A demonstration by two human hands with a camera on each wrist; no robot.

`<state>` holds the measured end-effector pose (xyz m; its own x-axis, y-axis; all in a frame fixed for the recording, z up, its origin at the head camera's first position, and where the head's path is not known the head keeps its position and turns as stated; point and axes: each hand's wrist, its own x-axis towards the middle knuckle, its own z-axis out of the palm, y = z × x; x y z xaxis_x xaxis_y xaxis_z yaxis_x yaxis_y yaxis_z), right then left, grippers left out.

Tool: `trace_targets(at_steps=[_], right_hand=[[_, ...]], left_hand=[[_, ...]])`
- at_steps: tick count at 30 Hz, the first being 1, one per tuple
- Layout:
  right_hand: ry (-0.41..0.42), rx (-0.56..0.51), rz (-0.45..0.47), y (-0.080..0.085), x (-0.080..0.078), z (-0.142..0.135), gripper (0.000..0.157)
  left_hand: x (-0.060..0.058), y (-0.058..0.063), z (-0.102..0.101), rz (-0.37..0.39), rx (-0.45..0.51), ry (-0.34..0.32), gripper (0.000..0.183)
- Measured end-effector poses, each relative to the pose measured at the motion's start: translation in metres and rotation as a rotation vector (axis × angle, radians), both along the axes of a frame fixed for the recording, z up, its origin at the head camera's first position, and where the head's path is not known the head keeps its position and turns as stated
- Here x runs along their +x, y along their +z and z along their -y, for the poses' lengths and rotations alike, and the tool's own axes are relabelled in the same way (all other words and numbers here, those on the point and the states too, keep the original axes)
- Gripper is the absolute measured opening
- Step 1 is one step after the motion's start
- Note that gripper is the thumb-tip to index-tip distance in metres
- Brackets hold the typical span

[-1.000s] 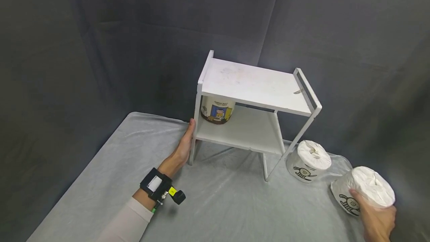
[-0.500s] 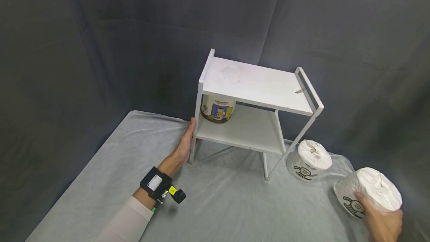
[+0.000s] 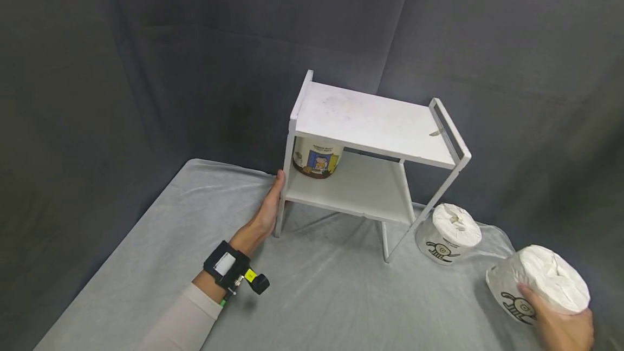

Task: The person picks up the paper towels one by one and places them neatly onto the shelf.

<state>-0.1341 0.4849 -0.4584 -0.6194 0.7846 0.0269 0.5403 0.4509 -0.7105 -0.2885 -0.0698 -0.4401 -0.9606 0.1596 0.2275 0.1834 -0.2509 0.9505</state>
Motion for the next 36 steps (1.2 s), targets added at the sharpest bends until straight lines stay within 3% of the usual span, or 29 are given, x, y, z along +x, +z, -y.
trace_targets(at_steps=[16, 36], right_hand=[[0.020, 0.002, 0.031, 0.014, 0.015, 0.007, 0.108], [0.041, 0.012, -0.059, 0.042, 0.025, 0.040, 0.094]], left_hand=[[-0.001, 0.001, -0.001, -0.002, 0.001, -0.001, 0.086], [0.000, 0.001, -0.001, 0.010, -0.008, -0.003, 0.086]])
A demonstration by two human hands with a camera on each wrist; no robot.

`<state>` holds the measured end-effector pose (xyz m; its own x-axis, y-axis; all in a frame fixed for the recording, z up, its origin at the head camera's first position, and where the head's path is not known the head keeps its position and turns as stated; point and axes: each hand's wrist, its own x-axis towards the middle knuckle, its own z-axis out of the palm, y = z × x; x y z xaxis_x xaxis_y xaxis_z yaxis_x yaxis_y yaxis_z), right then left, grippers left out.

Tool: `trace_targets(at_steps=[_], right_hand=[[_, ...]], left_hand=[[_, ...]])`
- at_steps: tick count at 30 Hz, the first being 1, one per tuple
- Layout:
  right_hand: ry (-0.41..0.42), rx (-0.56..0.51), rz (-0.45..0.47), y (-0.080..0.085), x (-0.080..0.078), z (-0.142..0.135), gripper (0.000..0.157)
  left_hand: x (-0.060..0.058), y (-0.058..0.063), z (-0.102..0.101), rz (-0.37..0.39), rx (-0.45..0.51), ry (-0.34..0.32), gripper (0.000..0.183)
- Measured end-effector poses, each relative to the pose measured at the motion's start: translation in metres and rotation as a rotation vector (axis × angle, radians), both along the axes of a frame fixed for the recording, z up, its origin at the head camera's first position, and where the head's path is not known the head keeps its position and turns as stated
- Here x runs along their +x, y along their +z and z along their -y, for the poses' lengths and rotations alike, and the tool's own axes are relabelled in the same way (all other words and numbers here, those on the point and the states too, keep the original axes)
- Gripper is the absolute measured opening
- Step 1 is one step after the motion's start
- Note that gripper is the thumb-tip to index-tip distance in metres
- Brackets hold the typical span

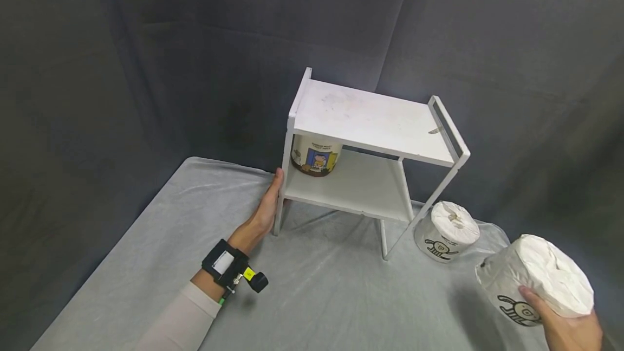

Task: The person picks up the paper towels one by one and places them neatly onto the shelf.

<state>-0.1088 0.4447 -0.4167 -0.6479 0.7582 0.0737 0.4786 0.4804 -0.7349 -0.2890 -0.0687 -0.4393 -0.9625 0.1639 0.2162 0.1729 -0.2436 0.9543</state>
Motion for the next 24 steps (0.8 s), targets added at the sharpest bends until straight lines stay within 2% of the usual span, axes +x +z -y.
trace_targets(at_steps=[13, 19, 24], right_hand=[[0.090, 0.021, 0.023, 0.024, 0.011, 0.025, 0.090], [0.134, 0.063, 0.020, 0.032, 0.015, 0.034, 0.087], [0.149, 0.101, 0.047, 0.042, 0.017, 0.043, 0.087]], left_hand=[[0.002, -0.001, 0.001, -0.008, -0.001, -0.008, 0.086], [0.002, -0.002, 0.001, -0.017, 0.002, -0.016, 0.084], [0.001, -0.001, 0.001, -0.006, 0.002, -0.012, 0.089]])
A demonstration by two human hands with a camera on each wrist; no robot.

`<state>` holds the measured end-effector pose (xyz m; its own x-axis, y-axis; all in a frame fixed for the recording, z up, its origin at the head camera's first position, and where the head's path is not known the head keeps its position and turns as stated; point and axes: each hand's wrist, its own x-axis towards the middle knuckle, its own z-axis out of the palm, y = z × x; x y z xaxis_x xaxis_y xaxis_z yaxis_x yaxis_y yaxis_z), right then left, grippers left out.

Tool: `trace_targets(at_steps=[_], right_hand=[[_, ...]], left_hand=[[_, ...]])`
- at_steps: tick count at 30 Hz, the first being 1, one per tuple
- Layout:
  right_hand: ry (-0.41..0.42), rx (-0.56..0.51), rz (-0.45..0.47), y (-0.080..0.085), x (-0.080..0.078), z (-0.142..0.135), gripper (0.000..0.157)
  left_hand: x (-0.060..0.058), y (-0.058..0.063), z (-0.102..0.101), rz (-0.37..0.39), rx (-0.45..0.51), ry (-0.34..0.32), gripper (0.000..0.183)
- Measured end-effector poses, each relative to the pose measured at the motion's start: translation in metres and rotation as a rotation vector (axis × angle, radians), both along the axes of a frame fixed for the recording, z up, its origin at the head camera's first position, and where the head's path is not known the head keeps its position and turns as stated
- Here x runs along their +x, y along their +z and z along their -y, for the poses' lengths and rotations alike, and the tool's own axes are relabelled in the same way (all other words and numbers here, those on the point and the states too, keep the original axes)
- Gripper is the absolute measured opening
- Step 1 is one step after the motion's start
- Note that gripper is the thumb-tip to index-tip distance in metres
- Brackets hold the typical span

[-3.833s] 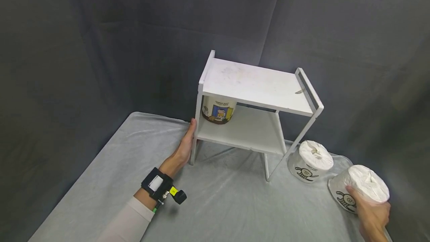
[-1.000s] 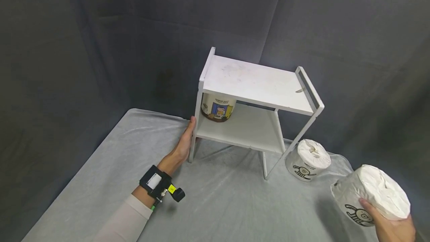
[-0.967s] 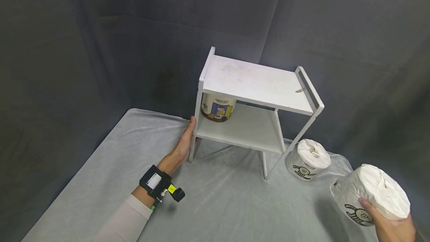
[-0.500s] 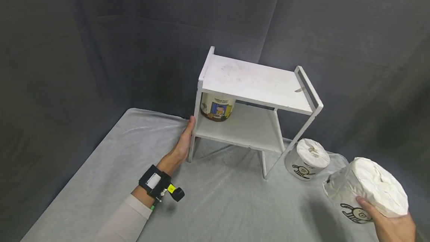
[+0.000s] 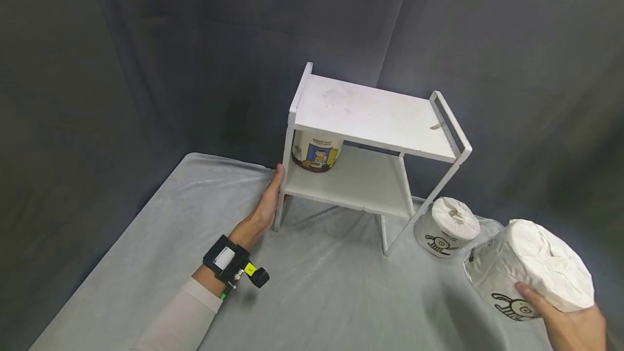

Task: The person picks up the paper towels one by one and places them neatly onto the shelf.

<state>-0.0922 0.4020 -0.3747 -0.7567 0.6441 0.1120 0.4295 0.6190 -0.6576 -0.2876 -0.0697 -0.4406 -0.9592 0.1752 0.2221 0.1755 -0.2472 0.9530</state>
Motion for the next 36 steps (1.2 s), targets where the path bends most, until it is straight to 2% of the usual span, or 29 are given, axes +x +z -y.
trace_targets(at_steps=[6, 11, 18, 25, 36], right_hand=[[0.011, 0.048, -0.009, 0.009, 0.002, 0.009, 0.083], [0.073, 0.096, -0.022, 0.018, 0.004, 0.017, 0.082], [0.101, 0.086, 0.023, 0.029, 0.004, 0.031, 0.085], [0.149, 0.105, -0.029, 0.035, 0.009, 0.034, 0.081], [0.247, 0.125, -0.028, 0.053, 0.012, 0.054, 0.080]], left_hand=[[0.000, 0.002, 0.000, 0.002, -0.008, -0.006, 0.088], [0.000, 0.002, 0.001, 0.005, -0.015, -0.010, 0.089], [-0.001, 0.001, 0.001, 0.027, -0.022, -0.011, 0.091], [-0.002, 0.001, 0.000, 0.024, -0.027, -0.022, 0.091], [-0.001, 0.002, 0.001, 0.001, -0.032, -0.022, 0.086]])
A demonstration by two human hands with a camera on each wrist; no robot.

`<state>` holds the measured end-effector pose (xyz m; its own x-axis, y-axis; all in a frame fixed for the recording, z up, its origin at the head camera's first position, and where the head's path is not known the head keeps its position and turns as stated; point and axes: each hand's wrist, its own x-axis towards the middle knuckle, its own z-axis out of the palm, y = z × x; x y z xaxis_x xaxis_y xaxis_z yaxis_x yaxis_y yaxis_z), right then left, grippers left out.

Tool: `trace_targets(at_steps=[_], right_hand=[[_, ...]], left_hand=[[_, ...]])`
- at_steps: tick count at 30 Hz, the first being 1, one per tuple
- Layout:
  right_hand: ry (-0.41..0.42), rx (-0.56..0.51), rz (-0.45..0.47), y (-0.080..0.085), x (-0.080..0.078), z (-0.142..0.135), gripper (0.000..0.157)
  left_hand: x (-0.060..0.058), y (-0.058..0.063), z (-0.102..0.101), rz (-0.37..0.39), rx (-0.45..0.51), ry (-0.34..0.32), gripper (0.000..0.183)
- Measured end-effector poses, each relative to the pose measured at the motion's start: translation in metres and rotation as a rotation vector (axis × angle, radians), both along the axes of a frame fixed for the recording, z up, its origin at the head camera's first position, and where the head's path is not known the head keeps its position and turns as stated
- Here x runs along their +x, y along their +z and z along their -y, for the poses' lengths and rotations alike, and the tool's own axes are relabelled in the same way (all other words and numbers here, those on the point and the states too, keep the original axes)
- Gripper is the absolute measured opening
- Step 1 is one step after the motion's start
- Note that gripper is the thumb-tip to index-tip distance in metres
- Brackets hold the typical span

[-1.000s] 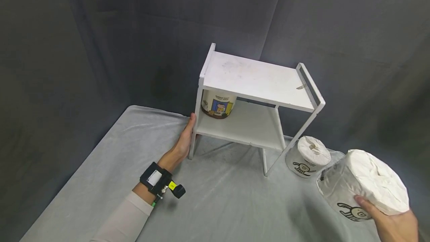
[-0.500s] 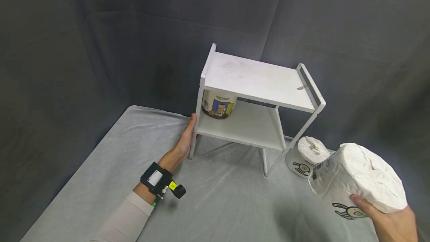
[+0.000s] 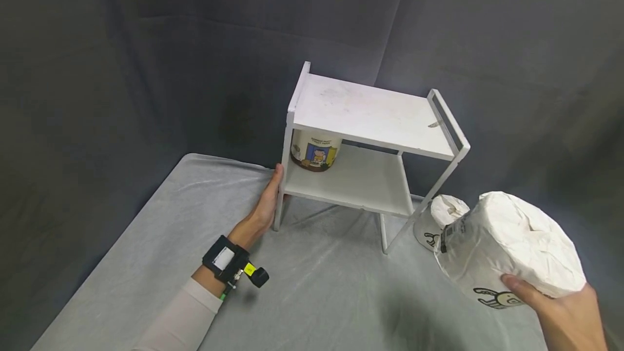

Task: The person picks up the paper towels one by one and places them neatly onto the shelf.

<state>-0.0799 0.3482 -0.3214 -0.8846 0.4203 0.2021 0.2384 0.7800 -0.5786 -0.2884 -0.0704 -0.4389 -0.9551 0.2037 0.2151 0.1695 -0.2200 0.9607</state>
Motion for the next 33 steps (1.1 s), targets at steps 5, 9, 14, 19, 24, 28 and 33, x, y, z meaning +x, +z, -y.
trace_targets(at_steps=[5, 9, 14, 19, 24, 28, 33], right_hand=[[0.064, 0.010, -0.062, 0.004, 0.001, 0.006, 0.076], [0.111, -0.013, -0.134, 0.009, 0.000, 0.009, 0.066], [0.141, 0.010, -0.175, 0.020, -0.002, 0.014, 0.063], [0.183, 0.037, -0.228, 0.032, -0.008, 0.021, 0.062], [0.244, 0.047, -0.270, 0.042, -0.014, 0.027, 0.060], [0.288, 0.057, -0.294, 0.051, -0.021, 0.032, 0.060], [0.321, 0.063, -0.315, 0.060, -0.030, 0.040, 0.059]], left_hand=[[0.000, 0.000, 0.001, 0.012, -0.016, -0.013, 0.085], [0.000, 0.000, 0.001, 0.009, -0.004, -0.022, 0.084], [0.000, -0.001, 0.001, 0.017, -0.004, -0.019, 0.088], [0.000, -0.001, 0.001, 0.025, 0.001, -0.020, 0.089], [0.001, -0.002, 0.002, 0.036, 0.018, -0.021, 0.087], [0.001, -0.002, 0.002, 0.038, 0.020, -0.018, 0.086], [0.000, -0.002, 0.002, 0.030, 0.006, -0.006, 0.084]])
